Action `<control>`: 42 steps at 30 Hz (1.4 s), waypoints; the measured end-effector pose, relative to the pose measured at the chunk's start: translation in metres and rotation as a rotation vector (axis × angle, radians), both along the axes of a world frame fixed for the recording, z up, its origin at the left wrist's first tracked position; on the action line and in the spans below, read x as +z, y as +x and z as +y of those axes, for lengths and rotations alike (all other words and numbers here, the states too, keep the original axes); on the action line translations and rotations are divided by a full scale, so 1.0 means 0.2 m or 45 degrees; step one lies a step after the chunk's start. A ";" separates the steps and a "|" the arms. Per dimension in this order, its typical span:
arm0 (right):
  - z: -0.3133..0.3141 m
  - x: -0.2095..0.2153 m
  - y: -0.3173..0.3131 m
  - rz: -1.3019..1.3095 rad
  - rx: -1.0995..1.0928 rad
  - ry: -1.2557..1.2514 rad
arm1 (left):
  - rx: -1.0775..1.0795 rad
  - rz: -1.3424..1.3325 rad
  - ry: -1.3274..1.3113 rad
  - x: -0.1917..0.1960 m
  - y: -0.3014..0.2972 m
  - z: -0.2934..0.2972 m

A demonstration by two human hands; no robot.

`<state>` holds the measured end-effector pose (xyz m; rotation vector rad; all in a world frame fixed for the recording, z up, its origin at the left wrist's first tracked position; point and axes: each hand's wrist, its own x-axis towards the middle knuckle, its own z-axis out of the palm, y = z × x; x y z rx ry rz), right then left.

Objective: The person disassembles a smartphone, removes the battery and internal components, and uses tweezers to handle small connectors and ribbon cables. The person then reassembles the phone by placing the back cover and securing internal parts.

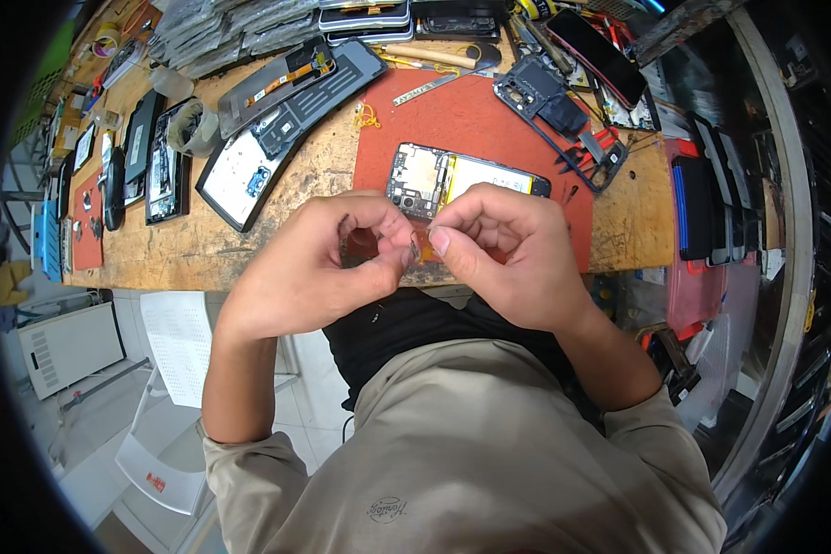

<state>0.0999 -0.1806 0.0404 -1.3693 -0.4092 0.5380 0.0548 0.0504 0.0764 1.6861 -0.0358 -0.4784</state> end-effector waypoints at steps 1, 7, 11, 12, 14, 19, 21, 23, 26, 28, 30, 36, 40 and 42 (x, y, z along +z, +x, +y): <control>0.00 0.00 -0.01 0.048 -0.021 0.022 | 0.055 -0.021 -0.013 -0.01 -0.02 0.00; 0.03 0.00 -0.05 0.132 -0.148 0.037 | 0.314 -0.037 -0.328 -0.13 -0.11 -0.07; 0.03 0.00 -0.07 0.167 -0.149 0.019 | 0.515 -0.083 -0.430 -0.20 -0.16 -0.13; 0.03 0.01 -0.07 0.133 -0.128 -0.013 | 0.544 -0.064 -0.398 -0.20 -0.18 -0.13; 0.03 0.01 -0.06 0.100 -0.111 -0.132 | 0.596 -0.054 -0.376 -0.20 -0.20 -0.14; 0.01 0.03 -0.03 -0.362 0.013 -0.279 | 0.567 -0.020 -0.316 -0.19 -0.23 -0.16; -0.02 0.02 -0.02 -0.425 0.070 -0.359 | 0.553 -0.032 -0.309 -0.20 -0.24 -0.17; -0.03 0.01 -0.04 -0.370 0.084 -0.348 | 0.582 -0.042 -0.267 -0.21 -0.27 -0.19; -0.02 -0.02 -0.06 -0.391 0.005 -0.320 | 0.617 -0.011 -0.333 -0.24 -0.32 -0.25; -0.03 -0.03 -0.07 -0.478 0.033 -0.377 | 0.668 -0.023 -0.342 -0.27 -0.35 -0.28; -0.04 -0.03 -0.09 -0.599 0.059 -0.375 | 0.700 -0.089 -0.296 -0.29 -0.37 -0.32; -0.07 -0.03 -0.17 -0.903 0.051 -0.401 | 0.801 -0.273 -0.208 -0.33 -0.46 -0.41; -0.05 -0.05 -0.20 -0.940 0.044 -0.398 | 0.805 -0.326 -0.142 -0.35 -0.48 -0.41; -0.03 -0.05 -0.20 -1.004 0.026 -0.399 | 0.811 -0.341 -0.111 -0.36 -0.48 -0.40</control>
